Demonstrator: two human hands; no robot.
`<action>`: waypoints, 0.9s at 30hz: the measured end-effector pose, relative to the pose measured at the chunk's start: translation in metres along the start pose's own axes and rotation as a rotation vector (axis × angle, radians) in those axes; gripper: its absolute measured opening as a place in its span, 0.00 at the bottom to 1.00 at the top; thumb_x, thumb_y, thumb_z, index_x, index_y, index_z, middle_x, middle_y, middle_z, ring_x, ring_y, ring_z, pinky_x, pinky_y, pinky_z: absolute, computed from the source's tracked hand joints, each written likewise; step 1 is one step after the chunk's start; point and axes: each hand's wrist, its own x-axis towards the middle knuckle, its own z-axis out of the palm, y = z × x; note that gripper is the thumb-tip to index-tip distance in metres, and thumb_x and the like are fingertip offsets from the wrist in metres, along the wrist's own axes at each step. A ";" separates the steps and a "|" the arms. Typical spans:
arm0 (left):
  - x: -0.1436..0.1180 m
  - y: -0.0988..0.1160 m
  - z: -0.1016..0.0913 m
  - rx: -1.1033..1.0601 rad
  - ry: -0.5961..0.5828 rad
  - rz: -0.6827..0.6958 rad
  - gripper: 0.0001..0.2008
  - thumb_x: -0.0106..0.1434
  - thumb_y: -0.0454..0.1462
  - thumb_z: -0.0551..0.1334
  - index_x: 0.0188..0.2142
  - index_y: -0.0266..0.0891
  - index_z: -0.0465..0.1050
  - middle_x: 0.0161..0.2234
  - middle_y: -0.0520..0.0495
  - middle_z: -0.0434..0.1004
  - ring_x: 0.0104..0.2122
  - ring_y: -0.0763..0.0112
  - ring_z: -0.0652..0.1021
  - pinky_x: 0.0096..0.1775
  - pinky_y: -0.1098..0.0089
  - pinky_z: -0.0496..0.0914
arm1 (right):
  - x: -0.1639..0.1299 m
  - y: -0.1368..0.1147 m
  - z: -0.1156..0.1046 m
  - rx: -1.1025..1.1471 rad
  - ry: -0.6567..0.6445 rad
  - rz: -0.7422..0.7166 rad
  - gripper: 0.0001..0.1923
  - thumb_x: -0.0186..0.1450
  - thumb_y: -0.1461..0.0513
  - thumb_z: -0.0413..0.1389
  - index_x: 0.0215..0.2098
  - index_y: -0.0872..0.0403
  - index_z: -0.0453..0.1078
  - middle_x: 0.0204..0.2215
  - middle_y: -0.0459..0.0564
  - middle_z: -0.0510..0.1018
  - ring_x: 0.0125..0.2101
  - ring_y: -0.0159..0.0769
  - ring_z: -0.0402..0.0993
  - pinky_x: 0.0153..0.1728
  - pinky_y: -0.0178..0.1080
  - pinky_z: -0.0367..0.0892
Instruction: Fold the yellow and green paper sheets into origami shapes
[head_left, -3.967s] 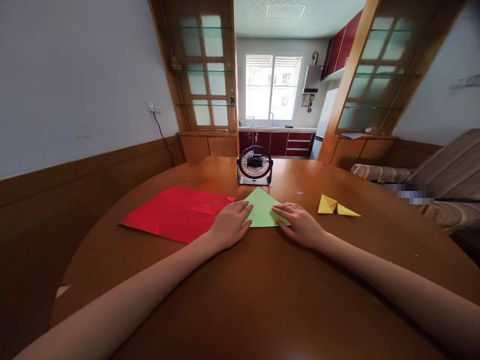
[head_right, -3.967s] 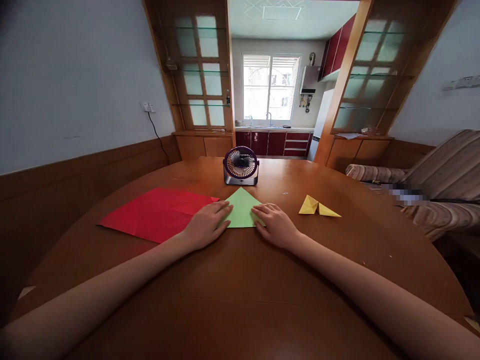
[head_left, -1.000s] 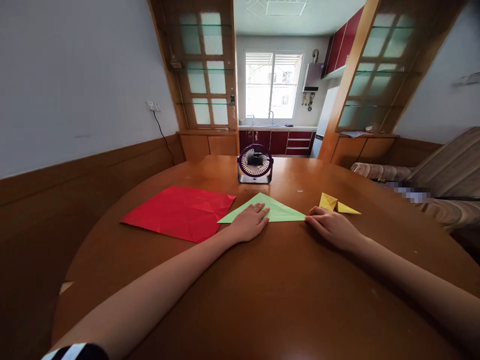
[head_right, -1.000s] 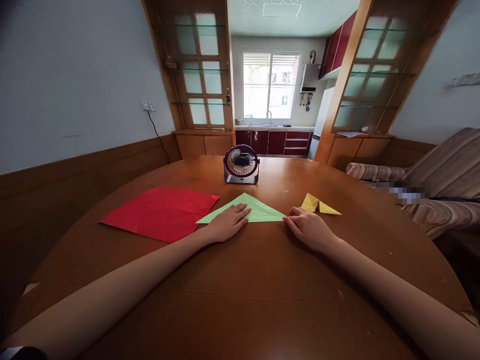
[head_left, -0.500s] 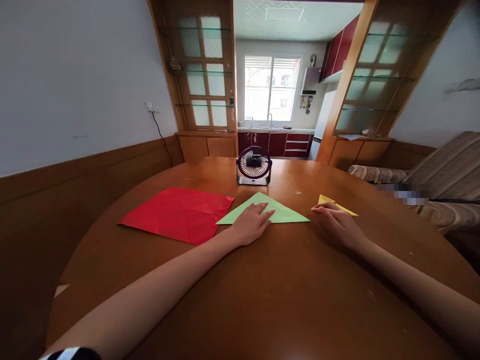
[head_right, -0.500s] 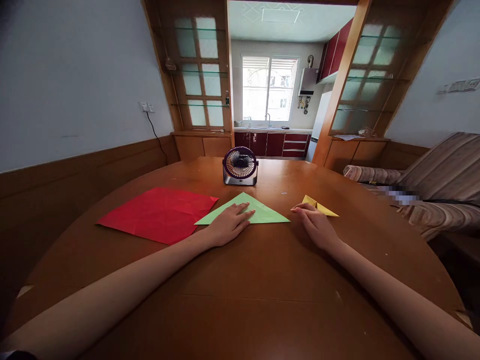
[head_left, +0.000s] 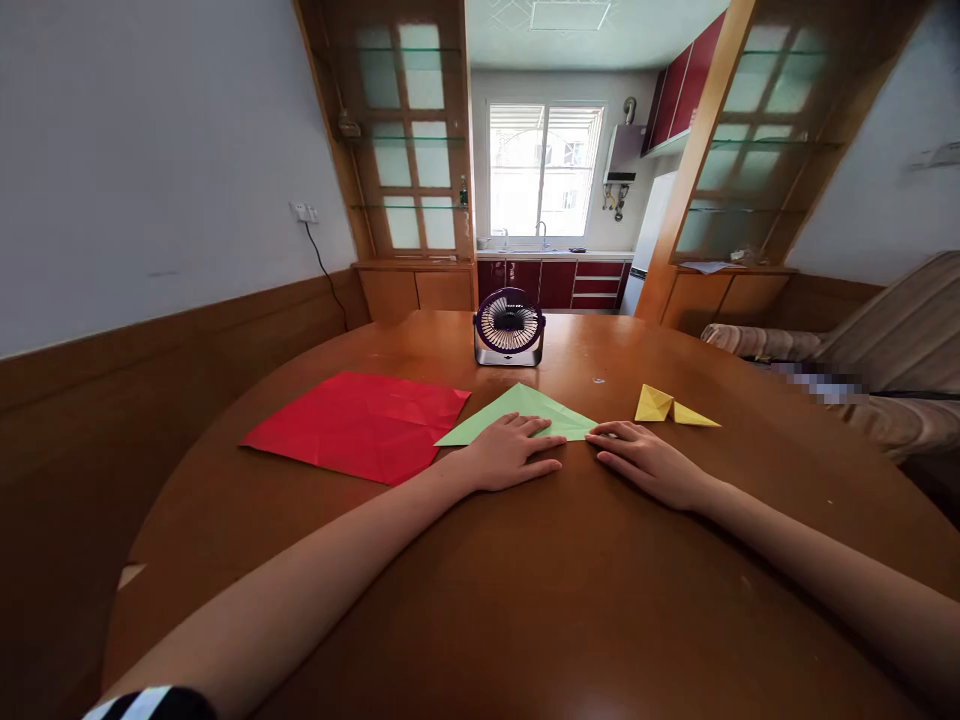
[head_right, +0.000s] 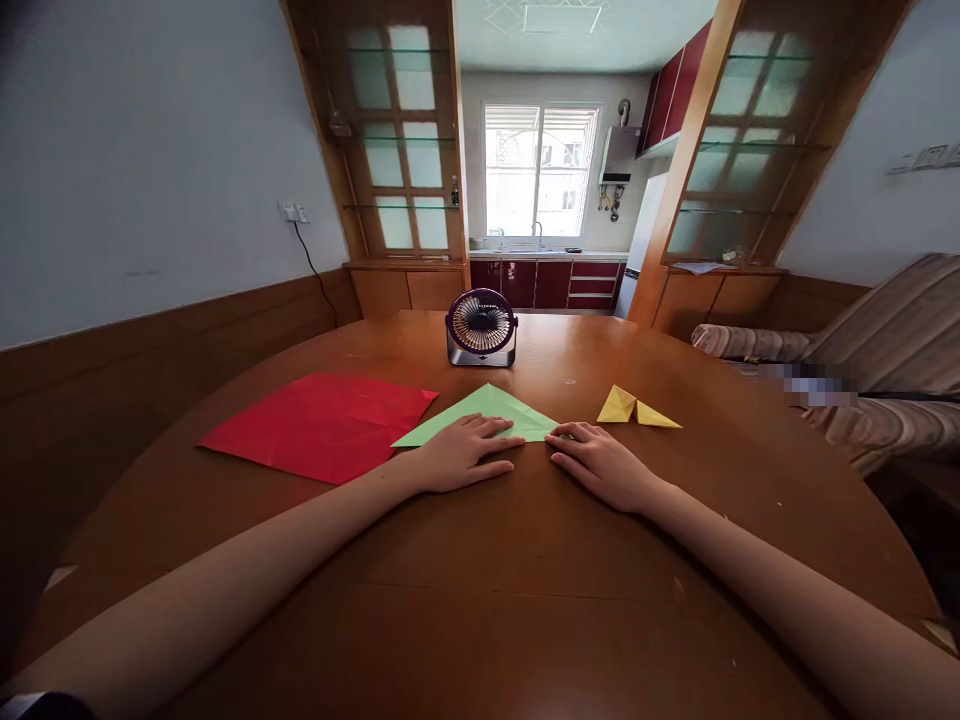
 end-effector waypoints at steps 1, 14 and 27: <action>0.000 0.001 -0.001 0.032 0.013 0.000 0.27 0.71 0.54 0.44 0.61 0.49 0.64 0.62 0.44 0.64 0.60 0.54 0.66 0.60 0.55 0.54 | 0.000 0.001 0.000 0.000 0.000 -0.002 0.22 0.72 0.52 0.43 0.58 0.49 0.68 0.53 0.56 0.70 0.54 0.45 0.66 0.56 0.53 0.63; -0.043 -0.021 -0.031 0.017 -0.049 -0.062 0.27 0.69 0.56 0.46 0.57 0.50 0.71 0.61 0.45 0.65 0.61 0.55 0.65 0.62 0.56 0.53 | -0.002 0.009 0.004 0.044 0.016 0.001 0.22 0.71 0.51 0.45 0.58 0.47 0.68 0.55 0.54 0.70 0.54 0.46 0.67 0.56 0.53 0.64; -0.083 -0.050 -0.069 -0.146 -0.165 -0.347 0.27 0.68 0.57 0.48 0.37 0.48 0.82 0.63 0.52 0.62 0.65 0.55 0.58 0.63 0.56 0.52 | -0.003 0.009 0.002 0.060 -0.011 0.009 0.22 0.72 0.51 0.44 0.58 0.47 0.68 0.56 0.54 0.69 0.55 0.46 0.66 0.57 0.54 0.63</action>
